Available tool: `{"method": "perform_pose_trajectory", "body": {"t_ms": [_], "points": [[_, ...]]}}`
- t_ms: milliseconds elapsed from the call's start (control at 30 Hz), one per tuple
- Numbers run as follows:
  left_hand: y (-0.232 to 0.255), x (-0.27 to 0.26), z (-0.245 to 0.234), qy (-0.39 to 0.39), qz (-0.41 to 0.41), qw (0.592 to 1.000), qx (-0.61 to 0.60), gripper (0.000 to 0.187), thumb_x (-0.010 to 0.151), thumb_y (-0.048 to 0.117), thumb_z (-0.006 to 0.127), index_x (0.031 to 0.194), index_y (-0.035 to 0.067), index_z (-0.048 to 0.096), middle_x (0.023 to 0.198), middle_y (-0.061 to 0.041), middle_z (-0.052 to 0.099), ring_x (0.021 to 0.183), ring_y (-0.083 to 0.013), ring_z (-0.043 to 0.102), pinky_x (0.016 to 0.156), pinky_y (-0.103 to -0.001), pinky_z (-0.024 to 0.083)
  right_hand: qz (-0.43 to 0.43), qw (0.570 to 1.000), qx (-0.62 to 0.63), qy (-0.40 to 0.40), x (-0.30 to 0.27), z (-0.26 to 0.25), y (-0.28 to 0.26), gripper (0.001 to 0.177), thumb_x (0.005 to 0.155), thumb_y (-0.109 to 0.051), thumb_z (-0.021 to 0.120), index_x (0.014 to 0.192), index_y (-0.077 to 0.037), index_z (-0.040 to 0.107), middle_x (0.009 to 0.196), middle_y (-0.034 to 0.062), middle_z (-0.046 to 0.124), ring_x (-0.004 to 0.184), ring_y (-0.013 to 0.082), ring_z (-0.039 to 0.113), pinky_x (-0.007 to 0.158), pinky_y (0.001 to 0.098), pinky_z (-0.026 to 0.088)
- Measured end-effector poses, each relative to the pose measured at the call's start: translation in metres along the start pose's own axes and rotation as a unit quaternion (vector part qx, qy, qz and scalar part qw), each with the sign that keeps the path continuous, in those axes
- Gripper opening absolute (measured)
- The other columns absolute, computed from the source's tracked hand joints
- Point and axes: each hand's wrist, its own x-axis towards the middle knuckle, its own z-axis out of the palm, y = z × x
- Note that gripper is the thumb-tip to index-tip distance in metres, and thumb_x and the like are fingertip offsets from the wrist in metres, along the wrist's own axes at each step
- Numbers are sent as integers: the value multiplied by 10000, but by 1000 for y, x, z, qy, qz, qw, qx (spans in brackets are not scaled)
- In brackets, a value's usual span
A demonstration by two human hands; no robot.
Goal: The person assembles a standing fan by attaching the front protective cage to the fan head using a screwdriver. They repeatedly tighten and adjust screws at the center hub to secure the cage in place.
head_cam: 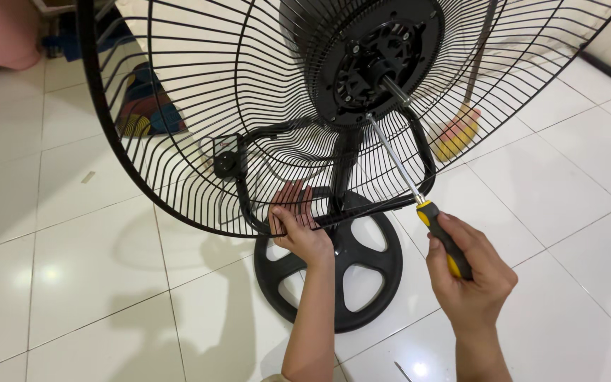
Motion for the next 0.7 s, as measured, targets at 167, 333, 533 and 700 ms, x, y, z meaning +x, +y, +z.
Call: {"method": "perform_pose_trajectory", "body": {"t_ms": [167,333,533,700], "points": [[1,1,-1,7,9,1000,5,448,1039,351,567,1169,-73,632,1094,-219,727,1014,-292,738,927,-430,635,-4,1000,-11,-7,2,-3,-4,262,928,60,713,1188,33,710,1097,159,753,867,148,745,731,230,569],[0,3,-3,3,15,1000,6,457,1043,358,568,1172,-76,633,1086,-215,731,986,-293,743,913,-431,637,-5,999,-41,-18,10,-6,-14,270,913,59,729,1180,18,717,1114,147,751,853,154,739,717,238,565],[0,2,-6,4,3,1000,-10,440,1041,343,568,1192,-67,621,1110,-222,726,997,-297,740,923,-423,629,-81,988,-107,-74,33,-27,-31,318,820,30,748,1134,20,699,1120,130,572,793,175,647,658,270,537],[5,2,-4,-2,3,1000,-18,429,1044,337,555,1203,-58,605,1132,-222,723,1017,-295,733,927,-427,630,-225,910,-335,-96,49,-38,-51,286,835,6,806,1120,4,780,967,79,647,630,159,605,507,283,471]]}}
